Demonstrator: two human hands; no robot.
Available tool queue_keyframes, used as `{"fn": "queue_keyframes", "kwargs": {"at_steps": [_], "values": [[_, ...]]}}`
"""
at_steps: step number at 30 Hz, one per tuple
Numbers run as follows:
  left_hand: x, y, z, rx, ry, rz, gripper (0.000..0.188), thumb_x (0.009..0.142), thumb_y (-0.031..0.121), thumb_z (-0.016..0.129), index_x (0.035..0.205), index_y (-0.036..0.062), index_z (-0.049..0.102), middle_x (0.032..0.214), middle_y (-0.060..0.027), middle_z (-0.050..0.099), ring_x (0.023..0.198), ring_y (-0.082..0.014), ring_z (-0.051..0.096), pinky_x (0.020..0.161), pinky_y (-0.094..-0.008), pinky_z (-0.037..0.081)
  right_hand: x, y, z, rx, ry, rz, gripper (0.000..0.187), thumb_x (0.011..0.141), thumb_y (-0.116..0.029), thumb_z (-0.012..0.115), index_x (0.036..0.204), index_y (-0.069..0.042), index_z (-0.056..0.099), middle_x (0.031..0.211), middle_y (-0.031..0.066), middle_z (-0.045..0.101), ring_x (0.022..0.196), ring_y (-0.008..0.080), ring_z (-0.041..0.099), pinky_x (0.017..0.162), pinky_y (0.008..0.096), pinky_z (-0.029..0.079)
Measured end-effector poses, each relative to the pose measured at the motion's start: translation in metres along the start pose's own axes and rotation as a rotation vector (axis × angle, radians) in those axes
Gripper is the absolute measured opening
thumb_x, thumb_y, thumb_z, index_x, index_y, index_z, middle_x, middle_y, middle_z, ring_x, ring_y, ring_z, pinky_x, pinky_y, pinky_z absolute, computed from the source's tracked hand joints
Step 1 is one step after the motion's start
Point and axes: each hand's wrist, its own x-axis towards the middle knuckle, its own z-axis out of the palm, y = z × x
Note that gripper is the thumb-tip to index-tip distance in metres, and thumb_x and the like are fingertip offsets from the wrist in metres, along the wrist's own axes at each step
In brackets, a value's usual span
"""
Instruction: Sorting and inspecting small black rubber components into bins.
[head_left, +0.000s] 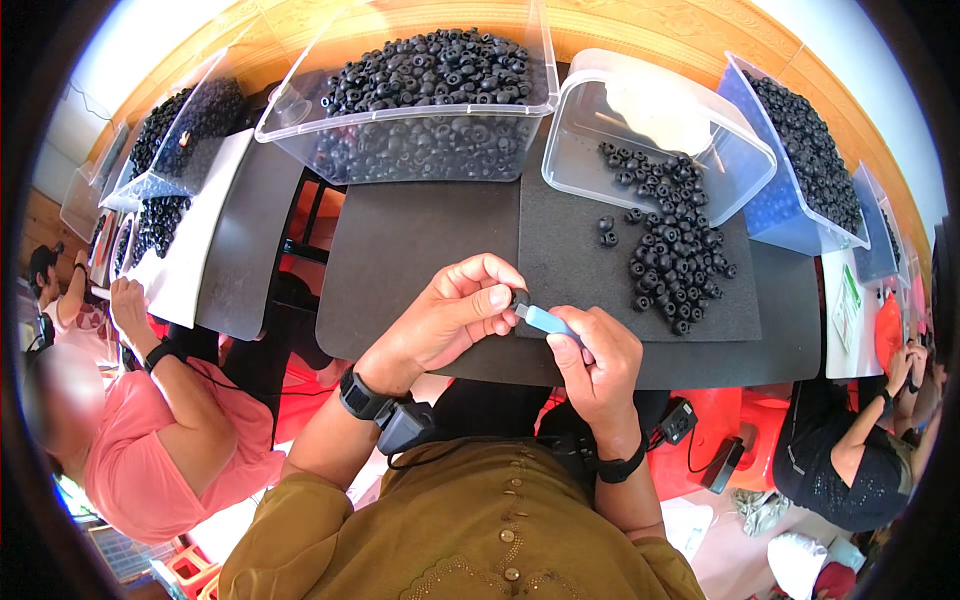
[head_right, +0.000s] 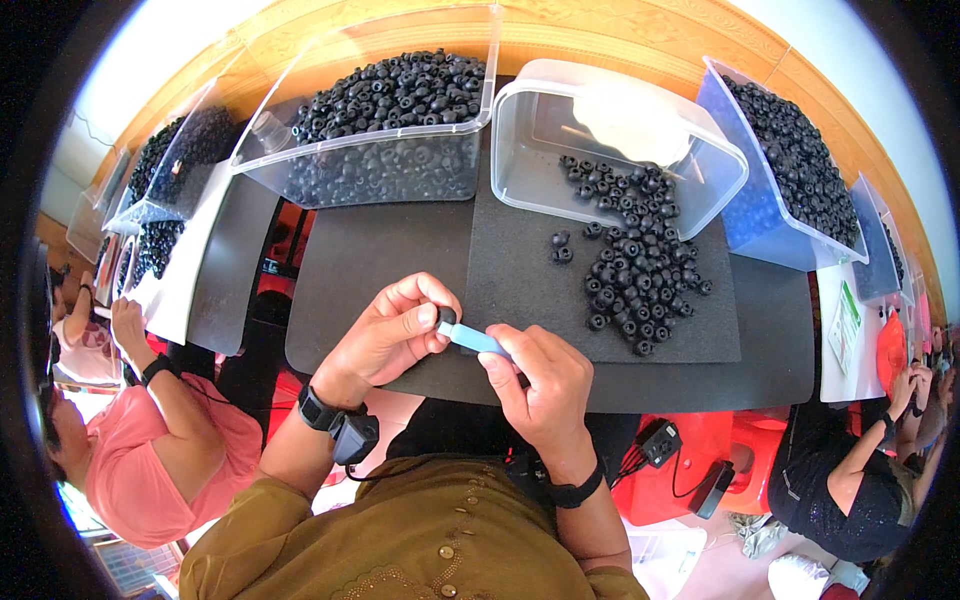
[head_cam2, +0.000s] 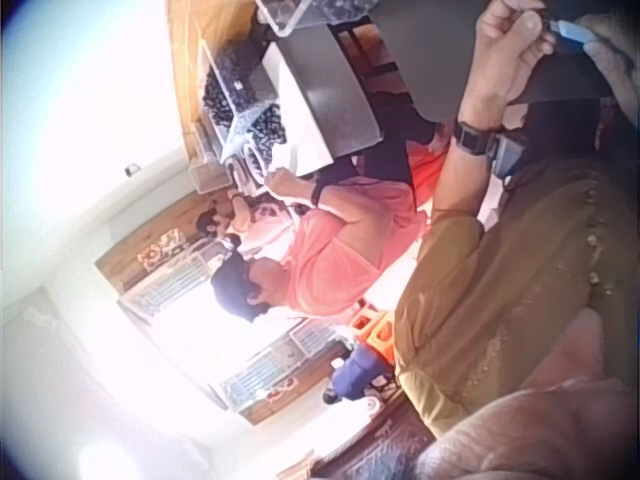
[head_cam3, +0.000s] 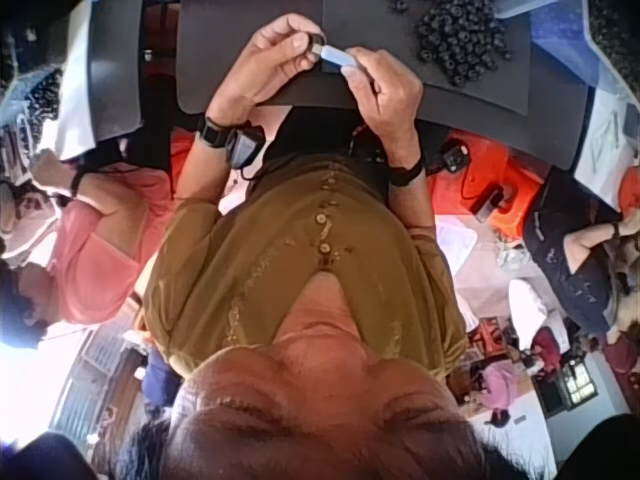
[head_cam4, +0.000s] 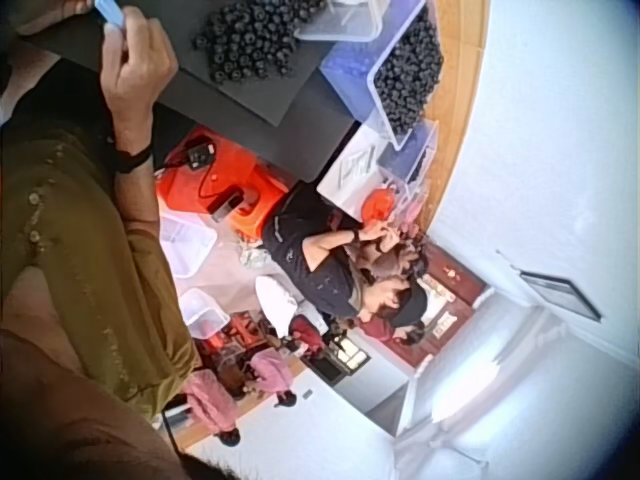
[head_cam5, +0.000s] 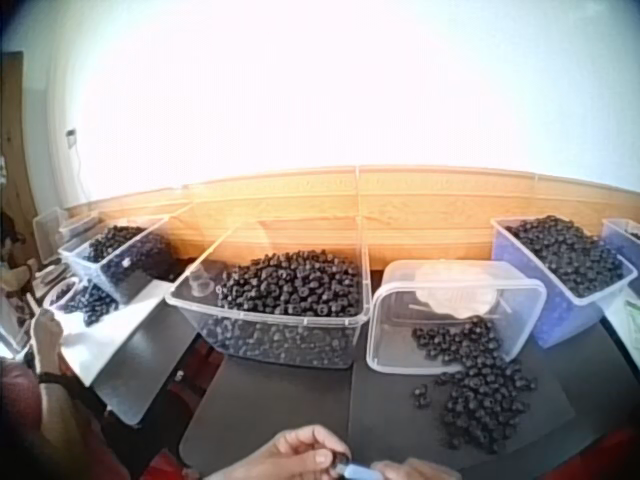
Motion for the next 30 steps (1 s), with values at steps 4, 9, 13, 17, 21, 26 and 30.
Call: {"fn": "queue_keyframes", "kwargs": {"at_steps": [4,9,13,17,21,26,30], "values": [[0.000,0.000,-0.001,-0.025,-0.004,-0.018,0.017,0.091,0.017,0.060,0.098,0.0030,0.055,0.092,-0.0058,0.057,0.076,-0.0091,0.054,0.069,-0.0212,0.046,0.001,-0.001,0.000,-0.006,0.012,-0.005,0.016,0.077,-0.013,0.068,0.089,-0.003,0.065,0.060,0.0081,0.051,0.050,0.0231,0.050,0.047,0.0331,0.038],[0.001,0.000,-0.003,-0.053,-0.037,-0.032,0.015,0.091,0.016,0.060,0.099,0.0048,0.055,0.092,-0.0061,0.057,0.076,-0.0096,0.053,0.068,-0.0217,0.045,0.000,0.000,0.000,-0.017,0.010,-0.014,0.016,0.077,-0.012,0.068,0.089,-0.003,0.065,0.060,0.0083,0.051,0.049,0.0232,0.050,0.047,0.0334,0.038],[-0.002,-0.002,-0.001,-0.067,-0.052,-0.030,0.015,0.091,0.018,0.060,0.099,0.0057,0.055,0.091,-0.0064,0.057,0.077,-0.0101,0.051,0.068,-0.0219,0.044,-0.002,0.002,0.004,-0.024,0.150,0.037,0.013,0.081,-0.010,0.065,0.090,-0.001,0.064,0.060,0.0079,0.050,0.049,0.0192,0.047,0.046,0.0312,0.036],[-0.006,-0.008,0.000,-0.097,-0.149,-0.116,0.018,0.091,0.021,0.060,0.099,0.0056,0.054,0.091,-0.0064,0.055,0.077,-0.0106,0.049,0.069,-0.0210,0.043,-0.001,0.006,-0.002,0.089,0.255,0.147,0.015,0.086,-0.011,0.063,0.094,0.001,0.062,0.063,0.0010,0.049,0.052,0.0075,0.038,0.048,0.0226,0.031],[0.000,-0.015,0.002,-0.180,-0.102,-0.136,0.014,0.092,0.018,0.058,0.101,0.0075,0.057,0.089,-0.0006,0.059,0.077,-0.0073,0.055,0.070,-0.0187,0.046,-0.005,0.004,0.002,0.489,0.129,0.303,0.023,0.080,-0.007,0.070,0.100,0.001,0.061,0.067,-0.0053,0.048,0.058,0.0013,0.038,0.051,0.0183,0.031],[0.004,-0.019,0.002,-0.203,-0.079,-0.149,0.012,0.092,0.017,0.059,0.099,0.0077,0.056,0.089,0.0003,0.060,0.079,-0.0069,0.058,0.071,-0.0198,0.049,-0.001,-0.002,0.010,0.790,0.036,0.365,0.023,0.078,-0.003,0.072,0.098,-0.002,0.062,0.070,-0.0062,0.050,0.059,0.0006,0.039,0.053,0.0162,0.031],[0.005,-0.020,0.005,-0.023,-0.054,-0.112,0.010,0.091,0.015,0.061,0.097,0.0076,0.058,0.088,0.0000,0.060,0.078,-0.0065,0.057,0.070,-0.0198,0.049,0.001,-0.004,0.012,0.785,0.040,0.367,0.015,0.080,-0.002,0.070,0.093,-0.001,0.062,0.072,-0.0047,0.054,0.062,0.0011,0.044,0.055,0.0163,0.036]]}}
